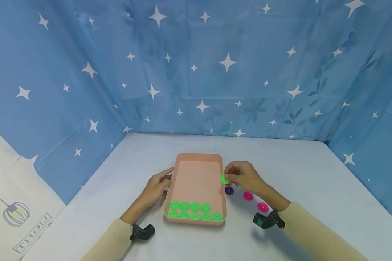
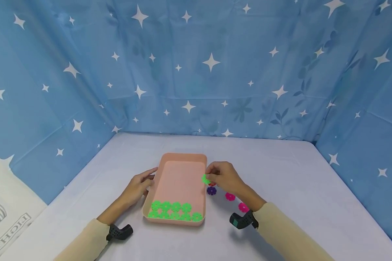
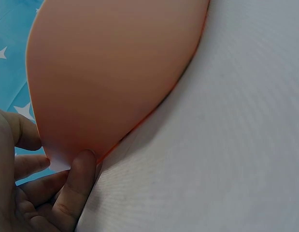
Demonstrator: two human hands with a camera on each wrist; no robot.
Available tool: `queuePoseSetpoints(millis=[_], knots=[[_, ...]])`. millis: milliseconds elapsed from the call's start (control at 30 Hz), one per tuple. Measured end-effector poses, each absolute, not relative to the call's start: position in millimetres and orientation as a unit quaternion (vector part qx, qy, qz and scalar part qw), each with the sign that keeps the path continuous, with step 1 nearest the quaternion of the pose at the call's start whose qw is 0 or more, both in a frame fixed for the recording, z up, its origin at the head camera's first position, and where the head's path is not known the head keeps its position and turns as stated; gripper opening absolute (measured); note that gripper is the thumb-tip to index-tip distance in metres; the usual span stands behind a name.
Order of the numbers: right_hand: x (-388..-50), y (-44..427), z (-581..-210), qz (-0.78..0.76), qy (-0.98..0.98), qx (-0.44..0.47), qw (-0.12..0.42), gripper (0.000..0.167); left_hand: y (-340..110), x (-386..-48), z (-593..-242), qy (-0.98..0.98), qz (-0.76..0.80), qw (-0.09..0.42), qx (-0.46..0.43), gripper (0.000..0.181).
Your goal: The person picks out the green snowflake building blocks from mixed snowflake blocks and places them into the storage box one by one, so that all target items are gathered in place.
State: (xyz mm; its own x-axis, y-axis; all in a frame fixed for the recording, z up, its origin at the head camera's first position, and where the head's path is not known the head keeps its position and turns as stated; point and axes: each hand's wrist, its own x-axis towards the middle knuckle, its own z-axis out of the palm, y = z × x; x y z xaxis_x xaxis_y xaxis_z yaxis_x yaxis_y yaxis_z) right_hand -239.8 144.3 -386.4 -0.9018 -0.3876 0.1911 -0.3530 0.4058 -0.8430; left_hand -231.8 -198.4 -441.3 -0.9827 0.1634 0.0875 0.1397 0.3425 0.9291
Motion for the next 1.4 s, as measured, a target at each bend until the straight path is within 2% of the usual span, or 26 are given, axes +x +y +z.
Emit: queuePoseSetpoints(millis=[267, 500, 967, 1400], knots=[[-237, 135, -390, -0.482, 0.839, -0.249, 0.031, 0.004, -194, -219, -424, 0.82, 0.565, 0.019, 0.09, 0.054], [-233, 127, -392, -0.433, 0.859, -0.27, 0.043, 0.006, -201, -234, -441, 0.816, 0.568, 0.021, 0.102, 0.056], [-227, 117, -406, -0.406, 0.87, -0.275, 0.052, 0.015, -201, -231, -439, 0.815, 0.57, 0.019, 0.102, 0.055], [-220, 109, -409, -0.351, 0.889, -0.283, 0.083, 0.017, -202, -231, -440, 0.817, 0.567, 0.018, 0.107, 0.055]])
